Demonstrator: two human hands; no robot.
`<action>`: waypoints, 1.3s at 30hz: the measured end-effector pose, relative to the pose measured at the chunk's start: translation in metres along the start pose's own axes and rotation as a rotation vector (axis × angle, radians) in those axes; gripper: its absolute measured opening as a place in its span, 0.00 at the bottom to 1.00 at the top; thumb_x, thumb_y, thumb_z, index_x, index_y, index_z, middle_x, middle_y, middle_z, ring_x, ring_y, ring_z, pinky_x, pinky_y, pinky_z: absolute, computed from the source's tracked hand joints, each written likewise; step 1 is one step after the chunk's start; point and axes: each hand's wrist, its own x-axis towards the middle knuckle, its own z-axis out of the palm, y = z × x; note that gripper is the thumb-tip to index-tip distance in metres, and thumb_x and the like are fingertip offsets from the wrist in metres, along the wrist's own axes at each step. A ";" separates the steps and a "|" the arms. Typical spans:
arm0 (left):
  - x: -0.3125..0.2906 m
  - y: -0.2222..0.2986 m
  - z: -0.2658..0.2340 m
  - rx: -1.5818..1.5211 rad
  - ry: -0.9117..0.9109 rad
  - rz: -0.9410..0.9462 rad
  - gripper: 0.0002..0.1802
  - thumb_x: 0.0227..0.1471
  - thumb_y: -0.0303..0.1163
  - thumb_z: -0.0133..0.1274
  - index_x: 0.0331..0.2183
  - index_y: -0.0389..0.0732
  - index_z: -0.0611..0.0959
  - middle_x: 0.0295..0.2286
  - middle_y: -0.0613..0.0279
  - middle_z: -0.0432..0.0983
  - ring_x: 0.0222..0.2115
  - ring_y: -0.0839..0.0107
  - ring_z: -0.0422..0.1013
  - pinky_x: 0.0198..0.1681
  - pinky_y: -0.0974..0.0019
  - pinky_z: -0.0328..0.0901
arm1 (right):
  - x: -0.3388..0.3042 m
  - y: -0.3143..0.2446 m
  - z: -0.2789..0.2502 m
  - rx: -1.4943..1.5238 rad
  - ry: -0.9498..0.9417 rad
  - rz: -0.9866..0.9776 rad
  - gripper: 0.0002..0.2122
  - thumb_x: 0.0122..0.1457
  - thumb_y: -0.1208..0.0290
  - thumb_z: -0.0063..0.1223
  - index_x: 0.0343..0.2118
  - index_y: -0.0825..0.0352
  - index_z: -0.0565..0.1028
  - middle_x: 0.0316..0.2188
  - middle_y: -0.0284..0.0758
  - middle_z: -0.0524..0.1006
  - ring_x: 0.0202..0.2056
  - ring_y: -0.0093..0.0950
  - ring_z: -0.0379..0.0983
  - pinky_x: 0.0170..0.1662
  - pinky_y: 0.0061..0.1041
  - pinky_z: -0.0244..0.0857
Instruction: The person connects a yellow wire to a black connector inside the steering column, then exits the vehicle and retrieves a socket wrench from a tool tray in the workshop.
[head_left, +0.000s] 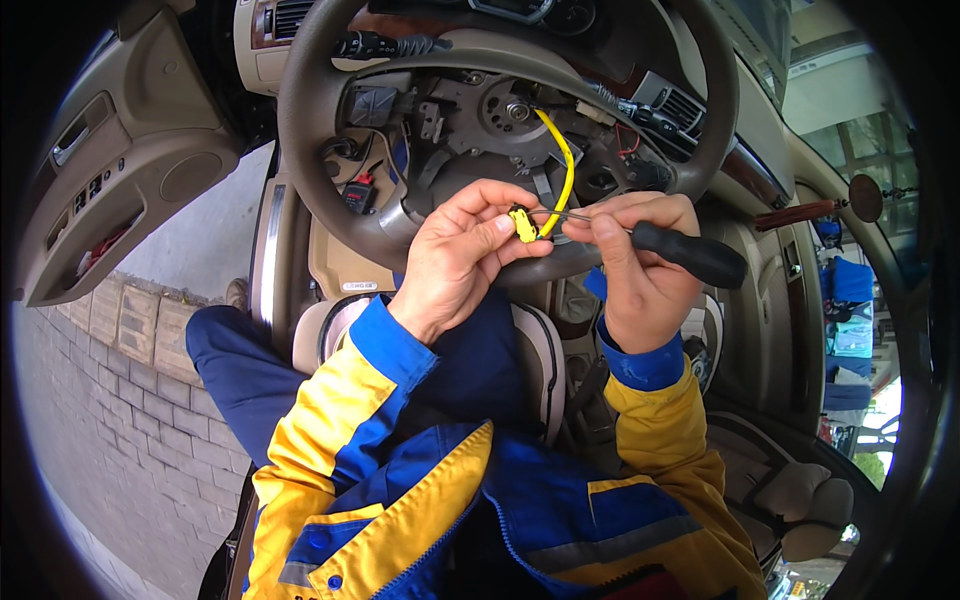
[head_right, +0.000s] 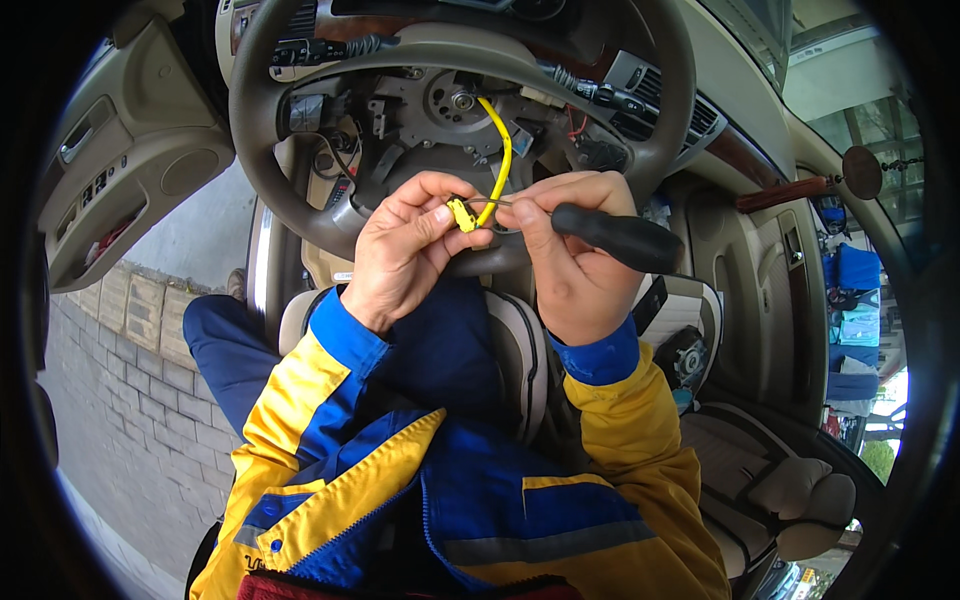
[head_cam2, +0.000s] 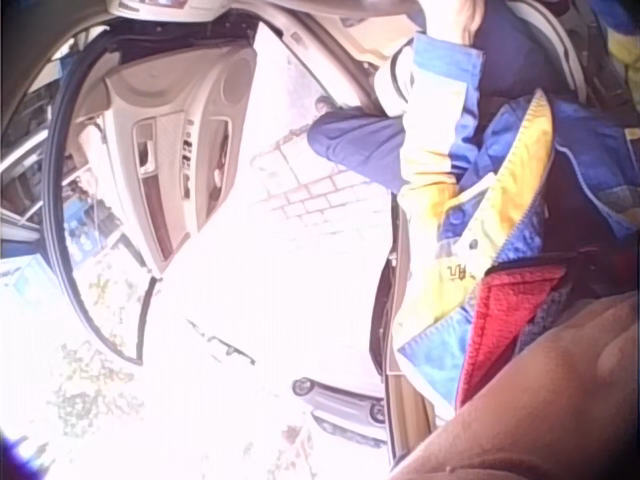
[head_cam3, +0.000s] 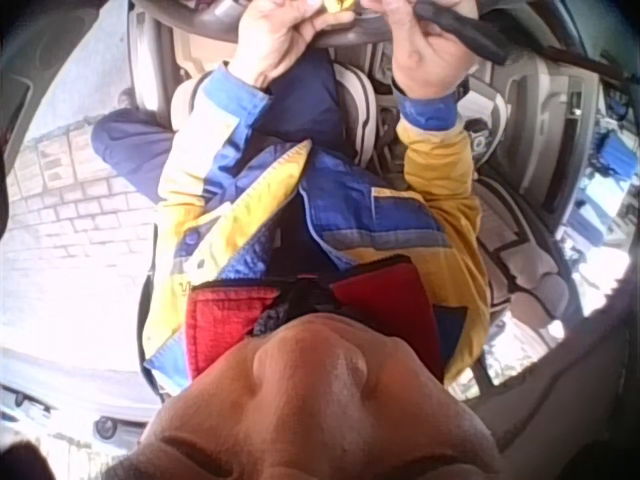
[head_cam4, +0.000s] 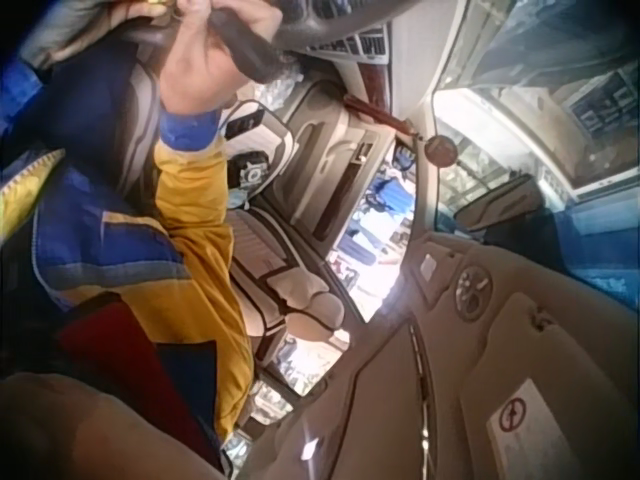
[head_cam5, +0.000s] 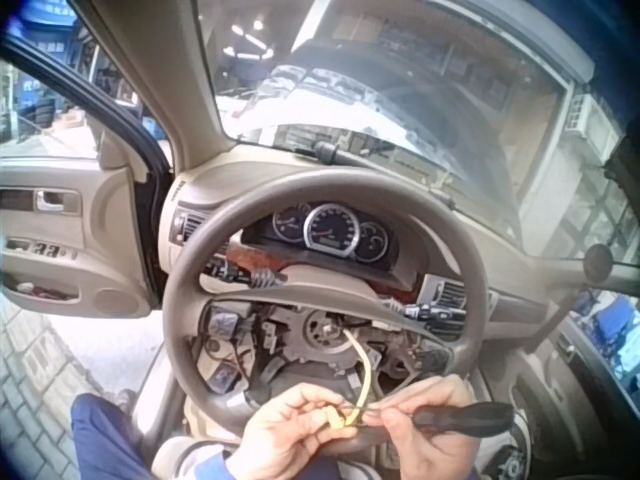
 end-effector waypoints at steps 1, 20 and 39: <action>0.000 0.000 0.000 0.003 -0.002 0.003 0.13 0.67 0.22 0.46 0.51 0.31 0.76 0.46 0.47 0.80 0.47 0.60 0.79 0.54 0.59 0.76 | 0.000 0.001 0.001 0.006 -0.004 0.009 0.06 0.64 0.87 0.51 0.39 0.72 0.68 0.36 0.46 0.79 0.36 0.30 0.83 0.45 0.25 0.80; 0.000 -0.013 -0.001 0.117 0.053 0.101 0.12 0.64 0.19 0.50 0.48 0.31 0.78 0.43 0.50 0.81 0.45 0.64 0.79 0.54 0.61 0.75 | -0.015 -0.005 0.009 -0.401 -0.025 -0.184 0.08 0.60 0.89 0.57 0.35 0.72 0.68 0.35 0.44 0.78 0.35 0.31 0.81 0.43 0.26 0.77; -0.002 -0.016 -0.003 0.217 0.091 0.106 0.12 0.62 0.17 0.51 0.48 0.30 0.79 0.41 0.48 0.83 0.40 0.60 0.82 0.49 0.61 0.77 | 0.002 0.010 -0.010 0.269 0.155 0.565 0.04 0.67 0.79 0.51 0.36 0.71 0.69 0.33 0.42 0.79 0.36 0.32 0.83 0.42 0.30 0.82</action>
